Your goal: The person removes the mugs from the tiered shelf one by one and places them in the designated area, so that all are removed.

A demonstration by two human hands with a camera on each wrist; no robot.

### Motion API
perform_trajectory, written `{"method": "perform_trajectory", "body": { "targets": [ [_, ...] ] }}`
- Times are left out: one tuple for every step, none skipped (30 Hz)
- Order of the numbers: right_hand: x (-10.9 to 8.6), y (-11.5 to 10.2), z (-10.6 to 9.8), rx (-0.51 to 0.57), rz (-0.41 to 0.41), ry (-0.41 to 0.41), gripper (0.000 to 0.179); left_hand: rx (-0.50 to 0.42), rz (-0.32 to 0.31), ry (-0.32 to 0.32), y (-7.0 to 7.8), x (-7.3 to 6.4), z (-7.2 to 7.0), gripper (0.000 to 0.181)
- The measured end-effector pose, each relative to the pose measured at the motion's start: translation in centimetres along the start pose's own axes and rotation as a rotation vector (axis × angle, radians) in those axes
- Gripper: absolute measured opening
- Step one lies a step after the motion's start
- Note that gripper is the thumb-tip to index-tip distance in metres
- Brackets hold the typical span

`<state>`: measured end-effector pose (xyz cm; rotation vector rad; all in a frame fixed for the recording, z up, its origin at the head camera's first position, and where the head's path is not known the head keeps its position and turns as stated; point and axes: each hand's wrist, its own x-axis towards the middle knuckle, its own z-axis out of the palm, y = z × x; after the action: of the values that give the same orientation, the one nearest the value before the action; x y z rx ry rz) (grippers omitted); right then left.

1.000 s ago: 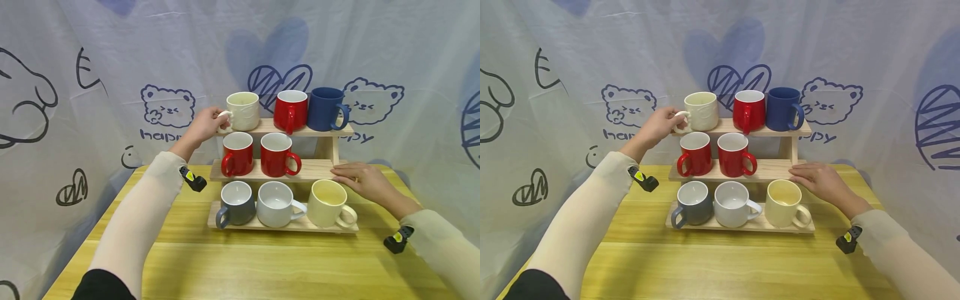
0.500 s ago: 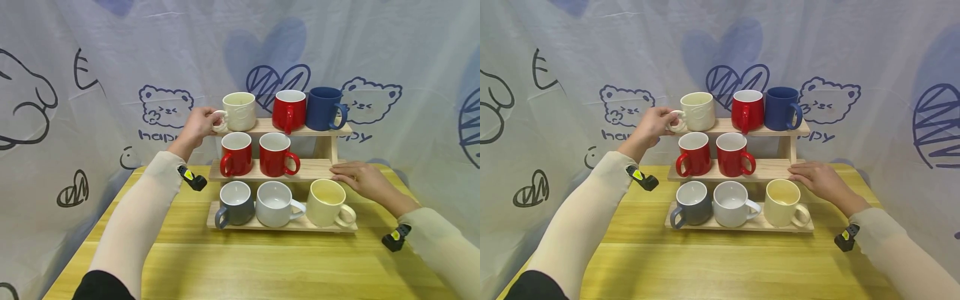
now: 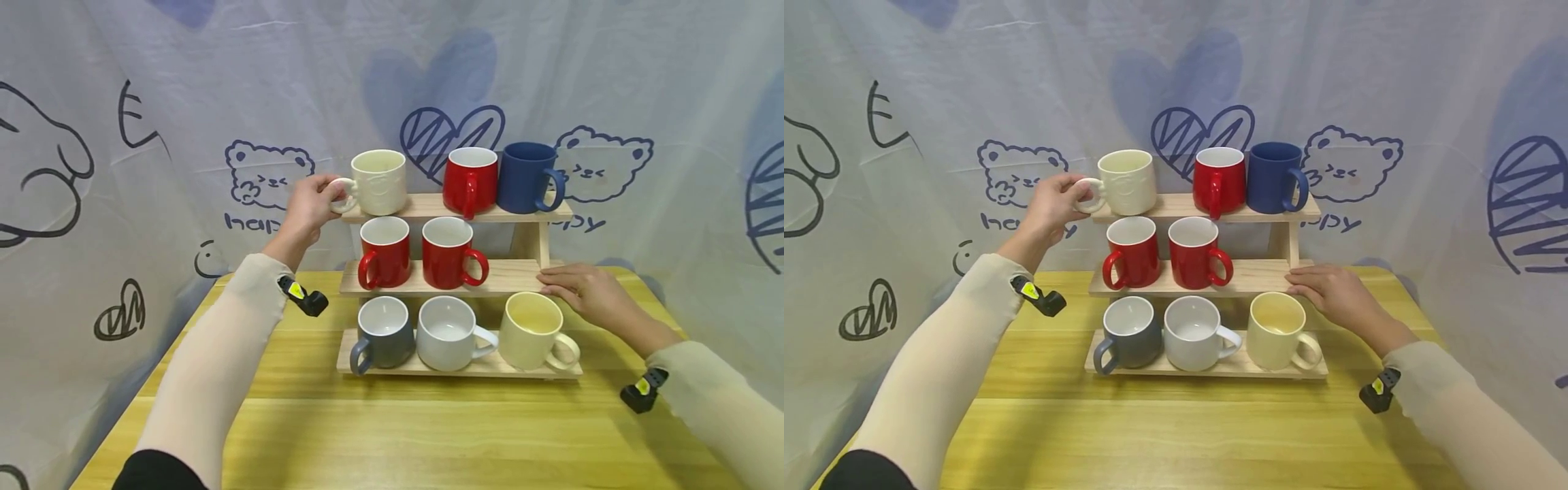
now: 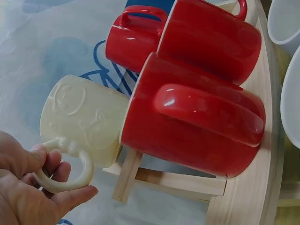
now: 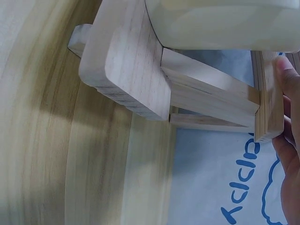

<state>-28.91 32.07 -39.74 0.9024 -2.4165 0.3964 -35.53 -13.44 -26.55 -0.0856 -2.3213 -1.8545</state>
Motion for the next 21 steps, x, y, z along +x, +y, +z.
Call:
{"method": "perform_trajectory", "body": {
  "targets": [
    [-0.1,0.0,0.1,0.000,0.001,0.002,0.032,0.000,0.003,0.006,0.0,-0.1,-0.2,0.030],
    [-0.1,0.1,0.2,0.001,0.001,0.004,0.031,0.004,0.004,0.015,0.0,-0.1,-0.5,0.030],
    [-0.2,0.1,0.3,0.002,0.001,0.007,0.031,0.009,0.006,0.024,-0.1,-0.2,-0.8,0.030],
    [-0.2,0.1,0.3,0.004,0.002,0.008,0.031,0.011,0.006,0.033,-0.1,-0.3,-1.1,0.030],
    [-0.2,0.1,0.3,0.006,0.003,0.009,0.031,0.015,0.003,0.043,-0.1,-0.4,-1.4,0.031],
    [-0.2,0.1,0.3,0.008,0.003,0.010,0.031,0.020,0.001,0.052,-0.2,-0.6,-1.8,0.031],
    [-0.2,0.1,0.3,0.009,0.004,0.009,0.031,0.016,0.000,0.059,-0.2,-0.7,-2.1,0.032],
    [-0.1,0.0,0.3,0.010,0.008,0.008,0.031,0.018,-0.001,0.068,-0.3,-0.8,-2.4,0.032],
    [-0.1,0.0,0.3,0.012,0.013,0.008,0.031,0.022,-0.004,0.075,-0.3,-0.9,-2.8,0.033],
    [-0.1,-0.1,0.2,0.012,0.017,0.005,0.031,0.019,-0.006,0.083,-0.4,-1.1,-3.1,0.033],
    [-0.1,-0.1,0.2,0.011,0.021,0.002,0.031,0.020,-0.009,0.092,-0.5,-1.2,-3.4,0.034],
    [-0.1,-0.1,0.2,0.012,0.023,0.002,0.031,0.020,-0.005,0.099,-0.6,-1.3,-3.7,0.034],
    [-0.1,-0.2,0.1,0.012,0.026,0.000,0.031,0.017,-0.005,0.108,-0.7,-1.4,-4.1,0.034],
    [-0.1,-0.2,0.1,0.013,0.028,0.001,0.031,0.013,-0.003,0.117,-0.8,-1.5,-4.4,0.034],
    [-0.1,-0.2,0.1,0.015,0.028,0.003,0.031,0.008,-0.004,0.124,-0.9,-1.7,-4.7,0.035],
    [-0.1,-0.1,0.1,0.016,0.026,0.006,0.031,0.001,-0.002,0.132,-1.0,-1.8,-5.1,0.035],
    [-0.1,-0.2,0.1,0.018,0.025,0.010,0.031,0.000,-0.001,0.140,-1.1,-2.0,-5.4,0.035],
    [-0.1,-0.1,0.2,0.020,0.024,0.012,0.031,-0.005,0.002,0.147,-1.2,-2.1,-5.8,0.035],
    [-0.1,0.0,0.2,0.021,0.024,0.013,0.031,-0.012,0.001,0.155,-1.3,-2.3,-6.2,0.034],
    [-0.2,0.0,0.2,0.022,0.025,0.016,0.031,-0.020,0.004,0.163,-1.5,-2.5,-6.5,0.034],
    [-0.2,0.0,0.2,0.024,0.026,0.016,0.031,-0.030,0.001,0.173,-1.6,-2.6,-6.8,0.033]
  ]
}}
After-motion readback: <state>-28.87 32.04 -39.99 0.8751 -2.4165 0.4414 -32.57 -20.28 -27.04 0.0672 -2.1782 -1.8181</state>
